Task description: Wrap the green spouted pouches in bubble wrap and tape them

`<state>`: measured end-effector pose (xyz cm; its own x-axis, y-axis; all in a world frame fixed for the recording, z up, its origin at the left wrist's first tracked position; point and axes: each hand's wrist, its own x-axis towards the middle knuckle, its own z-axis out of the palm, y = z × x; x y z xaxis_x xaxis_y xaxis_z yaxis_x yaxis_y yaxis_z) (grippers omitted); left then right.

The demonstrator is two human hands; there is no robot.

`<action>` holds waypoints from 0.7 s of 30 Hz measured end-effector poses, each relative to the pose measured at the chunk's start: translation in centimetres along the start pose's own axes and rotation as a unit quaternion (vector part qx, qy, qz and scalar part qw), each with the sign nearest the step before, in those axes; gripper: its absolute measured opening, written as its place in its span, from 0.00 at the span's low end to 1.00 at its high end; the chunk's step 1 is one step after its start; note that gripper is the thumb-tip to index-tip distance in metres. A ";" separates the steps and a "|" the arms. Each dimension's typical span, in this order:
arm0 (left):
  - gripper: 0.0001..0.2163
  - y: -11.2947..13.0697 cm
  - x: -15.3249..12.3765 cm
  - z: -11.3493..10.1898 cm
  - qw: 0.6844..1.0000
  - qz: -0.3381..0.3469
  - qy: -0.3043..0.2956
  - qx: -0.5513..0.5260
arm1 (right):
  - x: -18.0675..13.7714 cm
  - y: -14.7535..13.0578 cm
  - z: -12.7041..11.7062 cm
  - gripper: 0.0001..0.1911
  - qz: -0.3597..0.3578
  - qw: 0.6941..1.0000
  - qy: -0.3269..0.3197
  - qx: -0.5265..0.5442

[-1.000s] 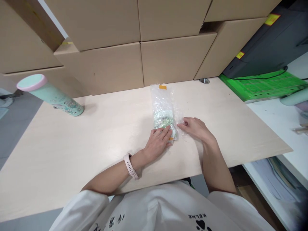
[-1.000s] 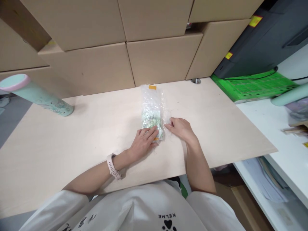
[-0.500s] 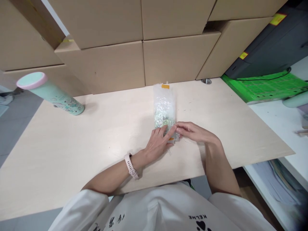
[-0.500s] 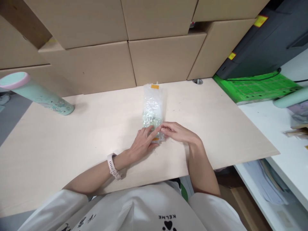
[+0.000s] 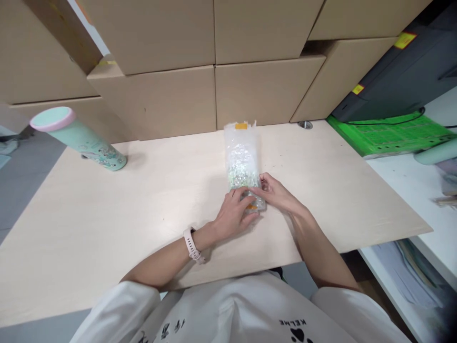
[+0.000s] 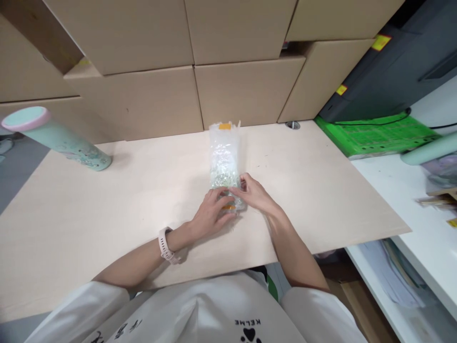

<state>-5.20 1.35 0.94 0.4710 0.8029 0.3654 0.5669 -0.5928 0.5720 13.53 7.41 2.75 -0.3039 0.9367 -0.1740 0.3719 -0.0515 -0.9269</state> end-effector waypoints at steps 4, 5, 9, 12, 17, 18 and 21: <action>0.16 0.6 0.8 -2.6 0.999 -0.009 0.046 -0.015 | -0.4 -1.0 1.8 0.21 0.003 0.979 -0.043 0.201; 0.18 0.7 1.1 -3.6 0.998 0.002 0.057 0.018 | -0.6 -1.3 2.0 0.21 -0.003 0.975 -0.059 0.212; 0.23 0.2 2.6 -7.6 0.988 0.047 0.037 0.141 | -1.4 -2.2 2.1 0.26 -0.023 0.960 -0.162 0.227; 0.22 -0.7 3.1 -9.7 0.995 -0.006 0.000 0.097 | -1.8 -2.7 1.9 0.34 -0.027 0.938 -0.233 0.256; 0.23 -2.0 3.0 -11.2 0.962 -0.123 -0.051 -0.240 | -2.1 -2.7 1.6 0.29 -0.064 0.941 -0.220 0.249; 0.23 -2.2 3.0 -11.2 0.943 -0.131 -0.052 -0.302 | -2.1 -2.6 1.5 0.28 -0.068 0.945 -0.204 0.246; 0.31 -2.3 3.0 -11.0 0.897 -0.142 -0.054 -0.415 | -2.1 -2.2 1.5 0.29 -0.061 0.954 -0.151 0.252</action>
<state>-12.53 5.84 8.83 0.4752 0.8770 0.0717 -0.0041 -0.0793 0.9968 12.01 5.05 4.69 -0.5846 0.8082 -0.0713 -0.1281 -0.1787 -0.9755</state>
